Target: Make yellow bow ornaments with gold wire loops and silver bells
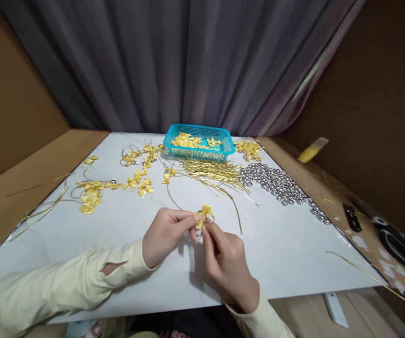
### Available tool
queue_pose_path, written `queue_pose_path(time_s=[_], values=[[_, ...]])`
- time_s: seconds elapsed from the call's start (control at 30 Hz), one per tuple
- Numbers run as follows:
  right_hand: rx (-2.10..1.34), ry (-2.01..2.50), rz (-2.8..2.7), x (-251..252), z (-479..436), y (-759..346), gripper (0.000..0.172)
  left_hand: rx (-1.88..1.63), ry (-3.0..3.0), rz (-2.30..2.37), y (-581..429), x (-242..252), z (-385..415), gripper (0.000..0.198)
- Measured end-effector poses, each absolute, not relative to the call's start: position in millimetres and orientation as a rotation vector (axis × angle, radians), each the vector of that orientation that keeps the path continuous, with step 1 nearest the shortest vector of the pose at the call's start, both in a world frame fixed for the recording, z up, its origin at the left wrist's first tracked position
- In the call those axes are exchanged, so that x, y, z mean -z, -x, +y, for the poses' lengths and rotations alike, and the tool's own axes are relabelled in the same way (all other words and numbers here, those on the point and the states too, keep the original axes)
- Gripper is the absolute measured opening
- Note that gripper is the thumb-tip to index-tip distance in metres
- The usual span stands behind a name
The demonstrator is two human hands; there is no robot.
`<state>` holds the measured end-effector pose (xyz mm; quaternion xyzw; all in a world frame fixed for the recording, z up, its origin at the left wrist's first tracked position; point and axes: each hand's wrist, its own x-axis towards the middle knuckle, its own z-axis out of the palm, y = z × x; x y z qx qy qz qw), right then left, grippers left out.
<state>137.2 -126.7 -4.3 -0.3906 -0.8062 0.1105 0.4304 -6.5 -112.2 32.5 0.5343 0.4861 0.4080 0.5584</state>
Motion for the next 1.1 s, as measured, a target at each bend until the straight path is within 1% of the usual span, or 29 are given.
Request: queue_pose_path(time_s=[0.67,0.9,1.1], values=[[-0.270,0.979,-2.014,5.2,-127.6,-136.9,0.015,-0.962,-1.251,1.159,6.0,-35.0,-112.1,0.038],[-0.255,1.018,-2.040,8.0,-128.1,-138.6,0.019,-0.983,-1.282,1.220,9.5,-37.8,-111.0,0.039],[-0.256,1.000,-1.994,5.9,-130.8,-141.1,0.018,-0.989,-1.315,1.270,11.1,-36.2,-108.6,0.040]])
